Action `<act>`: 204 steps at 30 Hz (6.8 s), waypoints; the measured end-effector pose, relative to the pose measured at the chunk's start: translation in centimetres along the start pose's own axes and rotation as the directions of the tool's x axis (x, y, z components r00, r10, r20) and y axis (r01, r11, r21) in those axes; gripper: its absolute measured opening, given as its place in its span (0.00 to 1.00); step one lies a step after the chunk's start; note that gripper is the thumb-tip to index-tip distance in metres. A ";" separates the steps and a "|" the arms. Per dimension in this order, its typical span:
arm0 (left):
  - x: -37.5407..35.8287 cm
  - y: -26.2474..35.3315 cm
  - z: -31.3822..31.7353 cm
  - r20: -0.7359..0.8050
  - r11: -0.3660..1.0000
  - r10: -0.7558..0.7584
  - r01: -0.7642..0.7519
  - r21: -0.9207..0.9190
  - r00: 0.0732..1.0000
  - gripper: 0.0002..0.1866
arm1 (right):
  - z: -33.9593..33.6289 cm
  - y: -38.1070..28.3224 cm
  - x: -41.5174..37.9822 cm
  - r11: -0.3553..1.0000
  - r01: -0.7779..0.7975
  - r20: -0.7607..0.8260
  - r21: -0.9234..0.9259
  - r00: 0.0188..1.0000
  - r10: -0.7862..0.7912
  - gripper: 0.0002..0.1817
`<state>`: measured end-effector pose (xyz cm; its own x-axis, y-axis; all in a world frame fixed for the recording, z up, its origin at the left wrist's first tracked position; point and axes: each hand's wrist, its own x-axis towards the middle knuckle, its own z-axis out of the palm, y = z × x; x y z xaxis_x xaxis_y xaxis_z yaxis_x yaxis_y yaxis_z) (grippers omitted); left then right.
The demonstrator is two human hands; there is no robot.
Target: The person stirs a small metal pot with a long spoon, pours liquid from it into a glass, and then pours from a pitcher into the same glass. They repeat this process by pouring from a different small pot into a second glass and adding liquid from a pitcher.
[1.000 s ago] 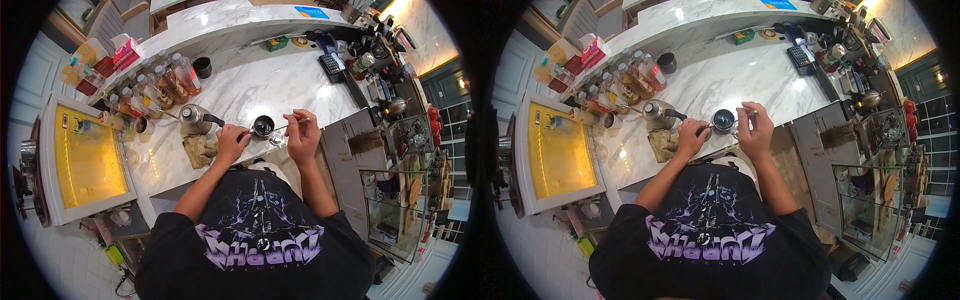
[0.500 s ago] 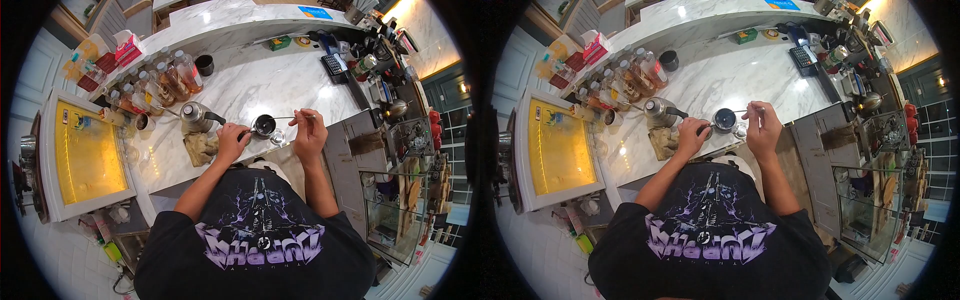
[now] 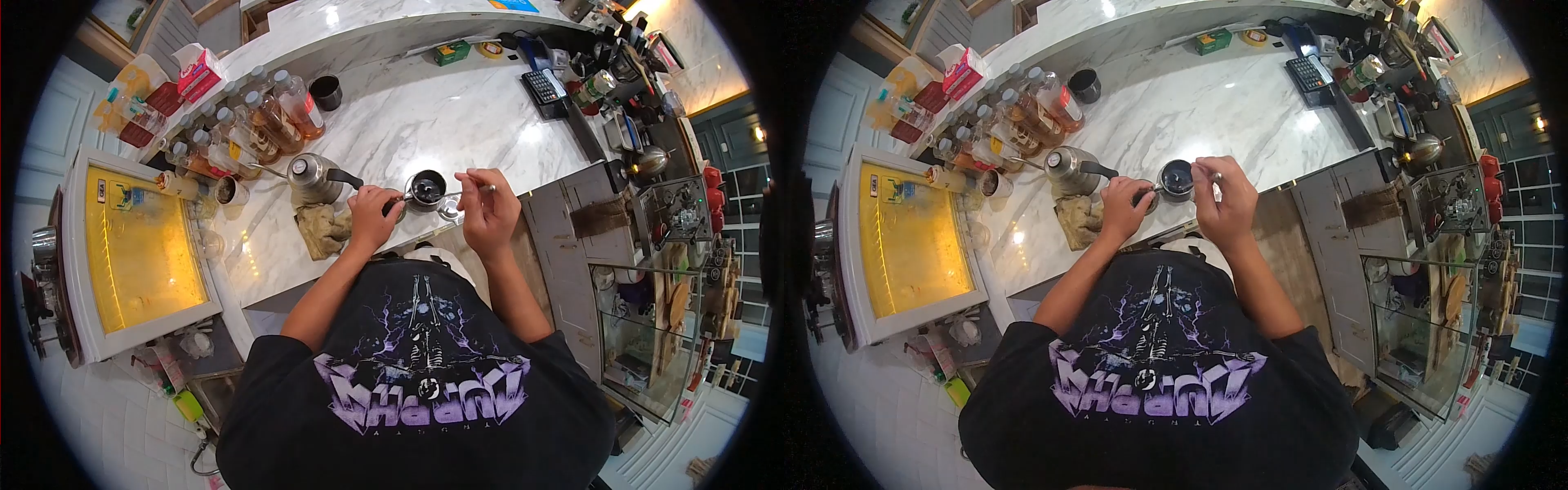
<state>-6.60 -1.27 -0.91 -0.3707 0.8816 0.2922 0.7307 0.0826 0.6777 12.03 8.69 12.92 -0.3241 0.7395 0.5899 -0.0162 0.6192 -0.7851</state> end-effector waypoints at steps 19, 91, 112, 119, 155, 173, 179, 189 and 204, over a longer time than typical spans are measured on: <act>-0.2 0.0 0.2 -0.010 1.000 -0.017 0.018 0.018 1.000 0.12 | -3.1 -0.3 0.9 0.952 0.101 0.079 -0.290 0.994 -0.082 0.11; 0.0 4.1 0.9 -0.082 0.978 -0.202 0.205 0.041 0.976 0.10 | -5.7 3.9 6.8 0.982 -0.093 0.282 0.162 0.958 0.045 0.06; 0.0 4.2 0.8 -0.086 0.981 -0.191 0.194 0.022 0.978 0.10 | -4.7 3.3 7.3 0.967 -0.162 0.115 0.196 0.983 0.142 0.07; 0.2 3.9 0.8 -0.103 0.985 -0.173 0.174 0.006 0.980 0.10 | -4.8 3.3 7.5 0.960 -0.127 0.224 0.248 0.972 0.070 0.09; 0.1 3.7 0.3 -0.063 0.982 -0.188 0.189 0.021 0.980 0.10 | -3.4 1.9 6.2 0.950 -0.181 0.336 0.253 0.938 0.089 0.10; 0.0 4.0 0.3 -0.075 0.982 -0.178 0.182 0.050 0.981 0.11 | -3.4 3.6 6.2 0.933 -0.257 0.043 0.253 0.966 0.255 0.11; 0.0 3.8 0.4 -0.083 0.983 -0.179 0.181 0.025 0.980 0.11 | -4.3 4.1 6.2 0.963 -0.214 -0.018 0.164 0.975 0.219 0.10; 0.0 3.4 0.6 -0.066 0.977 -0.209 0.211 0.027 0.976 0.11 | -4.4 2.7 6.5 0.986 -0.135 0.124 0.099 0.985 0.122 0.10; -0.2 3.6 0.7 -0.111 0.981 -0.190 0.193 0.014 0.975 0.11 | -0.8 3.2 7.7 0.972 -0.165 0.147 0.165 0.979 0.142 0.05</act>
<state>-3.50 -0.78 0.95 -0.5641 0.7929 0.2306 0.6534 0.2578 0.7117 10.29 16.53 15.11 -0.4587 0.7729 0.4386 -0.1177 0.4363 -0.8920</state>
